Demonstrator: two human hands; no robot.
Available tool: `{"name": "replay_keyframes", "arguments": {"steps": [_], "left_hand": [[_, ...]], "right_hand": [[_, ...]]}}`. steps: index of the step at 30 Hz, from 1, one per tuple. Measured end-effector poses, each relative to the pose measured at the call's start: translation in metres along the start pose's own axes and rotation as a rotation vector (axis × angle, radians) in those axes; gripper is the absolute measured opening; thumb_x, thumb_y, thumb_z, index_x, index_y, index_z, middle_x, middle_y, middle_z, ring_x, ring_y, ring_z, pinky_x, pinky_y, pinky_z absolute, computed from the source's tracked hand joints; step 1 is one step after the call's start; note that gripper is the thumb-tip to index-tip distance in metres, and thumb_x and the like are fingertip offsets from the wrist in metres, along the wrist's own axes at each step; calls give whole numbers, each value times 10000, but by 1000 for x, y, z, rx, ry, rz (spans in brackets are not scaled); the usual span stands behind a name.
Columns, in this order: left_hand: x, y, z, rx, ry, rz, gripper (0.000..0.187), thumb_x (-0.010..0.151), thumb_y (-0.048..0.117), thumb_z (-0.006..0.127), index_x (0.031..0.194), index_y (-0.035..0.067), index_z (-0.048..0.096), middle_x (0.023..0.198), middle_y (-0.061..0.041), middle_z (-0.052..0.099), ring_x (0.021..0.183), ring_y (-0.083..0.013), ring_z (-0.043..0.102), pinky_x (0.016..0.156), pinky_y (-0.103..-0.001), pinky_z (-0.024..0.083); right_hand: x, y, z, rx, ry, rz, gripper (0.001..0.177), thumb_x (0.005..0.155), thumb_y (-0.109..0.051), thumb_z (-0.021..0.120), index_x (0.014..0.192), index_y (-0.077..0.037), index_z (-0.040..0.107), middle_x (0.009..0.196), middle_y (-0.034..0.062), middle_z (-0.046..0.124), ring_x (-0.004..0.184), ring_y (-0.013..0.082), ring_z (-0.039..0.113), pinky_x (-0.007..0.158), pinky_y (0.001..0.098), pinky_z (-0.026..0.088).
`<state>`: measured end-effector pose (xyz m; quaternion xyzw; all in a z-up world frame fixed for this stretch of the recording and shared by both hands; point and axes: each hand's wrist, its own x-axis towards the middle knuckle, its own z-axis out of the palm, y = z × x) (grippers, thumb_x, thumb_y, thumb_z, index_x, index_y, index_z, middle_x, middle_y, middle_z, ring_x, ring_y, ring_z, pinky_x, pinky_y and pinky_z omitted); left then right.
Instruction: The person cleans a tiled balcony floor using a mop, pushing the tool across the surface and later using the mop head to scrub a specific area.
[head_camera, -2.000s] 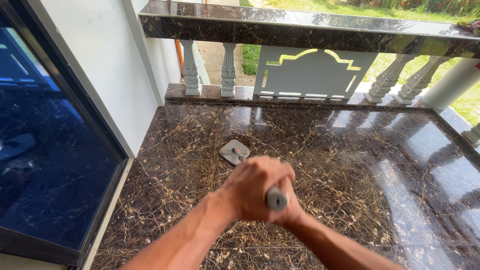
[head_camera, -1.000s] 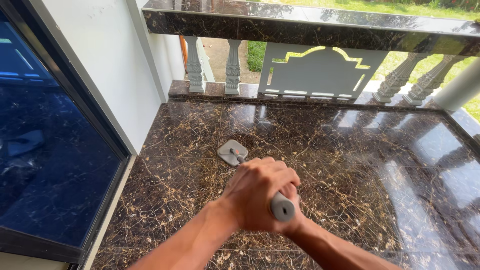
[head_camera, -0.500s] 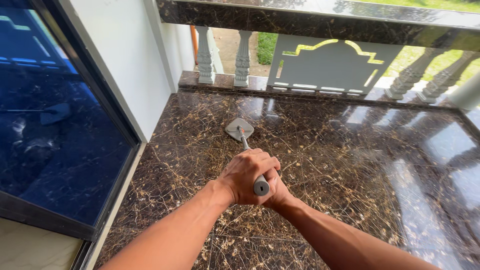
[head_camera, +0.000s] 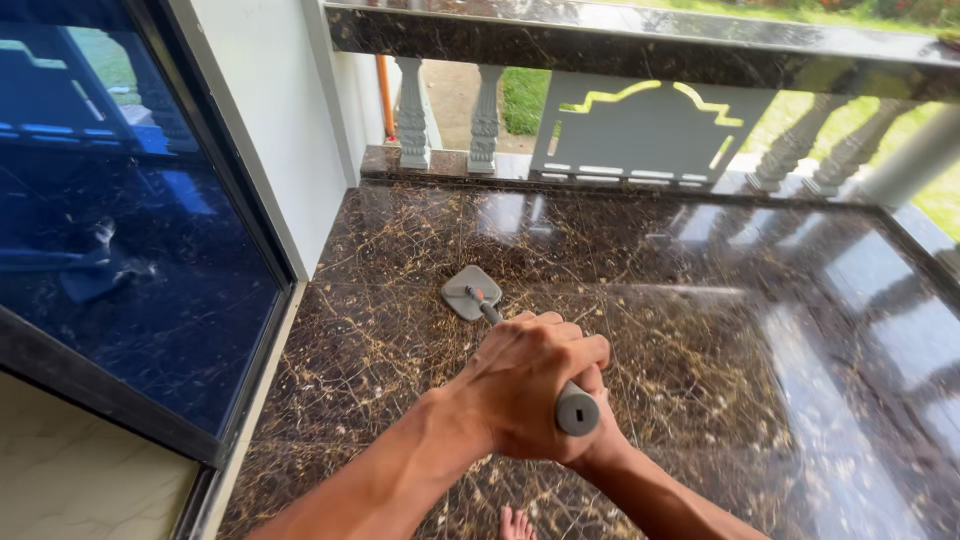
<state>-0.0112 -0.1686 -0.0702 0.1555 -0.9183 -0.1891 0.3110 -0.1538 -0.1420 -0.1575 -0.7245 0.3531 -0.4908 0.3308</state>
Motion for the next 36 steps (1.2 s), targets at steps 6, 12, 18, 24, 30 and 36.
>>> {"name": "replay_keyframes", "arguments": {"steps": [6,12,18,24,30,36], "left_hand": [[-13,71,-44,-25,-77,-99,181,794,239,638,694,110,560,574,-58,590,428,-192,515,398,-344,444],[-20,110,-72,-79,-5,-102,206,777,277,664,711,113,557,560,-25,588,387,-129,538,341,-248,430],[-45,92,-53,-26,213,5,233,848,318,673,759,109,621,590,-48,608,492,-141,591,440,-305,483],[-69,34,-18,51,407,141,217,953,310,635,843,125,656,708,-56,670,616,-139,646,563,-307,555],[-90,-1,0,57,300,42,189,826,268,642,823,80,658,658,-78,656,536,-171,588,478,-323,513],[-92,33,3,28,188,-17,135,746,192,603,795,74,644,660,-94,649,525,-199,549,485,-341,504]], "right_hand": [[-33,-36,22,226,108,98,265,889,-246,670,1092,-120,554,1091,63,610,990,126,621,793,314,600],[-59,-50,23,395,219,116,279,868,-277,681,1067,-124,559,1063,56,624,960,116,627,753,313,600],[-55,-19,43,316,192,84,294,847,-309,691,1042,-128,565,1035,49,638,930,106,633,713,313,600],[-41,29,61,-16,119,16,311,826,-340,701,1017,-132,571,1008,42,652,901,96,640,673,312,600],[-22,49,75,-318,15,-38,381,812,-364,718,1046,-121,543,1061,67,625,964,114,611,757,332,591],[-47,10,83,287,60,271,387,930,-351,543,1222,-97,543,1245,108,601,1229,174,612,1084,365,533]]}}
